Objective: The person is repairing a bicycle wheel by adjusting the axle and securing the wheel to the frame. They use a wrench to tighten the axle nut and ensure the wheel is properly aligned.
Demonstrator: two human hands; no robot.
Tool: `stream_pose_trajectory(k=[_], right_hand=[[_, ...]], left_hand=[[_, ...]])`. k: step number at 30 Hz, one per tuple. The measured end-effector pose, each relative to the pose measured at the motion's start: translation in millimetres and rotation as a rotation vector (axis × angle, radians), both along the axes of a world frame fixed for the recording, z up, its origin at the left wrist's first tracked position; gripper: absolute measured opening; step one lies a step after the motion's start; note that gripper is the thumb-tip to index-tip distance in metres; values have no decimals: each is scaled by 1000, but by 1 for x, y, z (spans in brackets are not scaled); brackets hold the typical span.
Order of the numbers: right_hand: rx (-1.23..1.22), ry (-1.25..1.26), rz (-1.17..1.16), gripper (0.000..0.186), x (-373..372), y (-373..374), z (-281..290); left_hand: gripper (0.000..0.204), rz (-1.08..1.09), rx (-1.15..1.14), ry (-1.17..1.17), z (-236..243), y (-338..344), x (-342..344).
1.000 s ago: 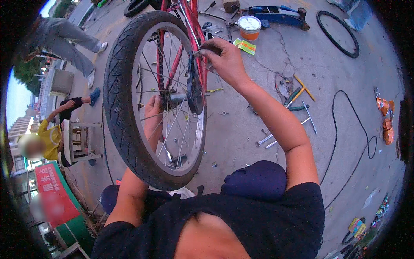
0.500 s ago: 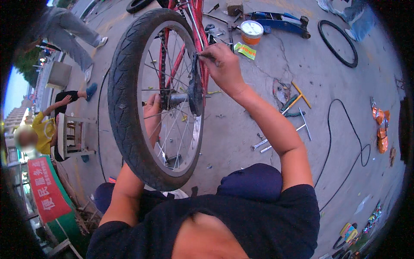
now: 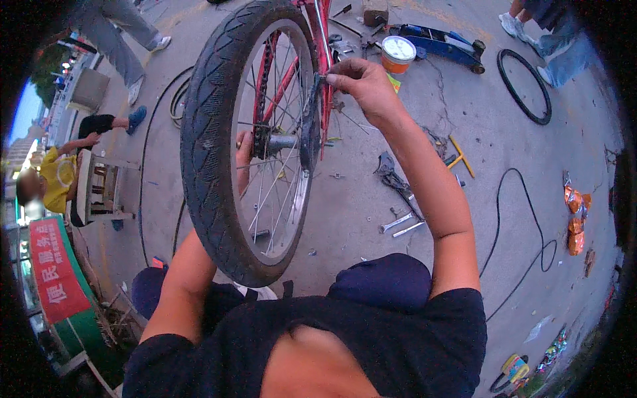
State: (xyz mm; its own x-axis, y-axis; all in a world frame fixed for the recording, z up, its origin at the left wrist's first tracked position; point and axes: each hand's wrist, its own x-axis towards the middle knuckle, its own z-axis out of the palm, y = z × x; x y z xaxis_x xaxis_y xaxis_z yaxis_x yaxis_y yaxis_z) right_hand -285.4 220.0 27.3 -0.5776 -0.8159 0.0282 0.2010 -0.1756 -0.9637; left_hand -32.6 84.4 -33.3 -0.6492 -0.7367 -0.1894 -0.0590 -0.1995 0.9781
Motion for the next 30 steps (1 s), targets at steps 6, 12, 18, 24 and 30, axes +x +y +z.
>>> stream_pose_trajectory(k=[6,12,18,24,30], right_hand=[[34,481,-31,14,-5,4,4],[62,810,-92,14,0,5,11],[41,641,82,14,-14,0,11],[-9,970,169,22,-30,3,21],[92,933,370,32,-32,-9,41]], left_hand=[[31,-24,38,19,13,6,-4],[27,-33,101,47,25,15,1],[23,-69,175,97,40,20,4],[20,-110,263,147,43,22,-1],[19,-109,231,66,44,16,0]])
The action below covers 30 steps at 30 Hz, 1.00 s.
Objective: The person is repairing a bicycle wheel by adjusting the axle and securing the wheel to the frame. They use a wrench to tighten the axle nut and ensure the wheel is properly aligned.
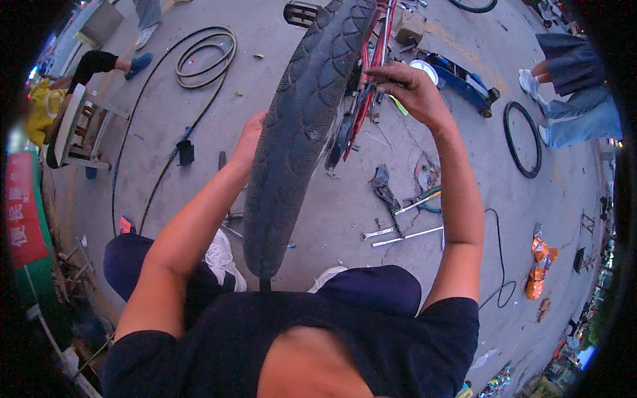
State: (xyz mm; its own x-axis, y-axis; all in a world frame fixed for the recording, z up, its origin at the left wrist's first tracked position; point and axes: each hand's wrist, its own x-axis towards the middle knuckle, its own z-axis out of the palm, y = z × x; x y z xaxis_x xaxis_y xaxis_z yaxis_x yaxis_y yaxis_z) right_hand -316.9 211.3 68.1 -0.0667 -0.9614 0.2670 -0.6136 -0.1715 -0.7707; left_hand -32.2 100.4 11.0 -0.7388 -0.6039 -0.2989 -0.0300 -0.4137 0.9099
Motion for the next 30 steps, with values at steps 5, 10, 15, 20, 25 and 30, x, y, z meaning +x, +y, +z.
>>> stream_pose_trajectory(k=[5,10,15,20,25,30], right_hand=[[95,225,176,28,-17,-10,12],[199,89,182,24,-16,-13,16],[191,15,36,24,-5,-3,11],[167,-38,95,24,-15,-5,4],[93,97,239,25,-21,-13,12],[-36,206,263,26,-21,-16,12]], left_hand=[[23,34,-159,-82,-6,-2,-4],[25,28,-144,-53,-16,-6,-4],[26,40,-132,-85,-13,-6,-3],[27,16,-217,-122,-12,-8,-3],[22,-26,-51,43,1,-2,-4],[21,8,37,85,-5,-4,-2]])
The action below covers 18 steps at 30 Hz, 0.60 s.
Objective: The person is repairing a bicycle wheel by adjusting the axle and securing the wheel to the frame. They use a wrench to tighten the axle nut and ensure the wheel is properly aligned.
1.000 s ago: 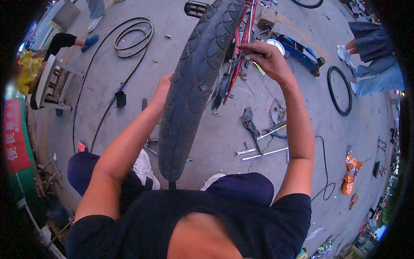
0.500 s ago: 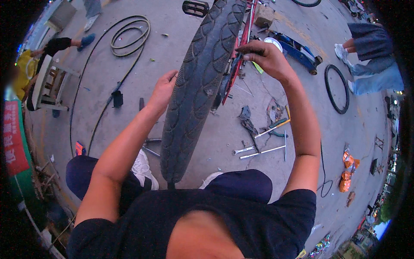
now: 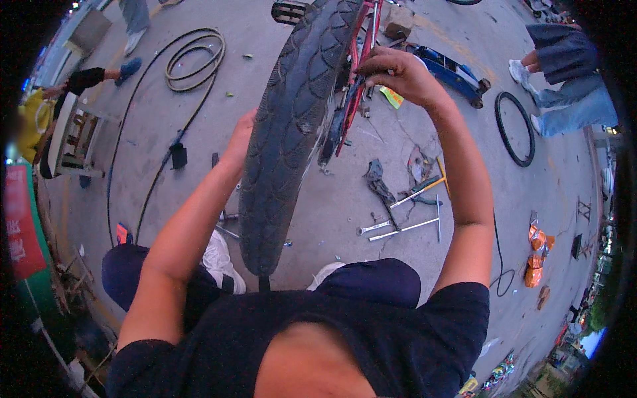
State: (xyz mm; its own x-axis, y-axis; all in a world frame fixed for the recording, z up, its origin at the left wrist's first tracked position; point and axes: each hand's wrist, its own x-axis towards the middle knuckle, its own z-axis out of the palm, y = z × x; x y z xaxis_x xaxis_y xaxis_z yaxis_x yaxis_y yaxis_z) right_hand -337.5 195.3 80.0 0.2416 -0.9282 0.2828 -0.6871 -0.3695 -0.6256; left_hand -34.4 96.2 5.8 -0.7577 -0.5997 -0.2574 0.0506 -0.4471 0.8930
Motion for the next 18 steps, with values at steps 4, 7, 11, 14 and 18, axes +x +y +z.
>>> stream_pose_trajectory(k=[4,7,11,14,18], right_hand=[[221,-193,-140,23,2,7,-4],[357,-372,-120,26,-1,5,-5],[116,-139,-60,24,-3,6,-11],[93,-165,-103,22,4,9,-14],[130,-280,-115,20,-2,10,-18]], left_hand=[[22,-16,-15,-27,0,1,-6],[24,-21,-35,-35,-3,-4,-9],[26,-17,-78,-66,-10,-11,-11],[28,-6,-113,-101,-15,-15,-3],[30,5,-153,-136,-24,-22,1]])
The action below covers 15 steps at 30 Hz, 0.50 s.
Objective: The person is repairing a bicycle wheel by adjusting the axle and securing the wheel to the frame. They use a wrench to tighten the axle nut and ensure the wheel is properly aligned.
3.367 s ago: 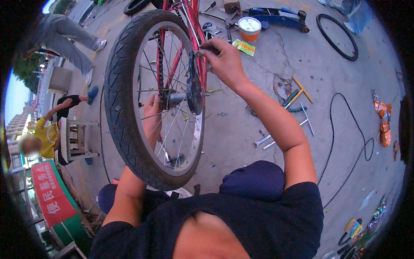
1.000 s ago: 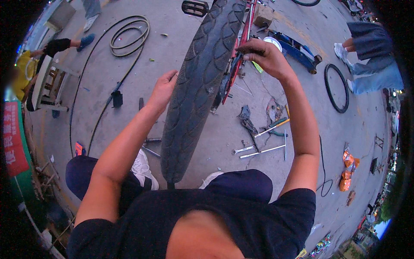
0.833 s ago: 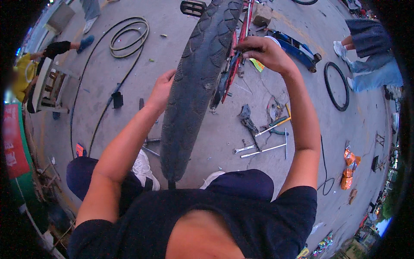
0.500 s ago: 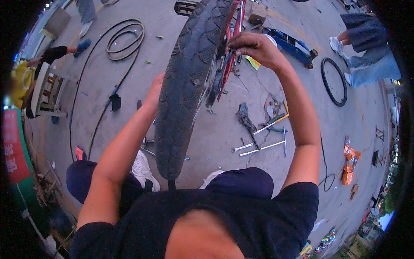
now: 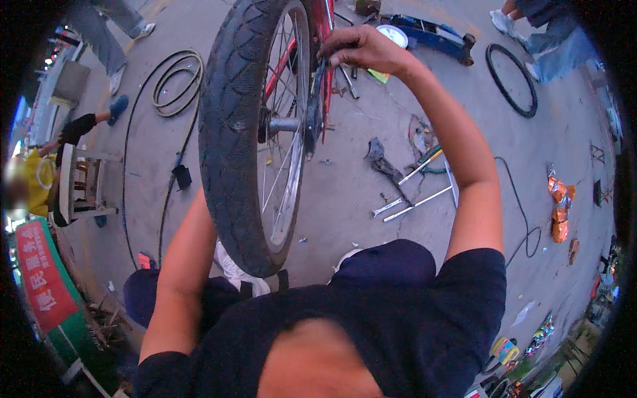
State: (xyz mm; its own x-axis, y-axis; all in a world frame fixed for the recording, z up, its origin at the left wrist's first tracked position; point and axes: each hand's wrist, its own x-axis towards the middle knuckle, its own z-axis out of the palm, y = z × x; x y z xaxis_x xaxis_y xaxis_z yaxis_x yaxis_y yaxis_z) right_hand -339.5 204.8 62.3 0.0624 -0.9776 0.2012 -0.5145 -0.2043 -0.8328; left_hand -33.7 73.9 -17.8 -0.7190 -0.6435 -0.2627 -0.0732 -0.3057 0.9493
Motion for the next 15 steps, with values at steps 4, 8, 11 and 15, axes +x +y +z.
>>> stream_pose_trajectory(k=[4,8,11,15], right_hand=[[-131,38,-1,22,3,-2,-10],[-35,-190,-9,20,1,-9,-21],[82,-395,-54,19,9,-3,-16],[60,-340,91,16,-9,-13,-23]], left_hand=[[33,7,-34,-35,-12,-8,5],[36,-6,-90,-77,-23,-10,5],[34,-56,-287,-73,-17,-4,6],[35,-40,-166,-98,-17,-16,9]])
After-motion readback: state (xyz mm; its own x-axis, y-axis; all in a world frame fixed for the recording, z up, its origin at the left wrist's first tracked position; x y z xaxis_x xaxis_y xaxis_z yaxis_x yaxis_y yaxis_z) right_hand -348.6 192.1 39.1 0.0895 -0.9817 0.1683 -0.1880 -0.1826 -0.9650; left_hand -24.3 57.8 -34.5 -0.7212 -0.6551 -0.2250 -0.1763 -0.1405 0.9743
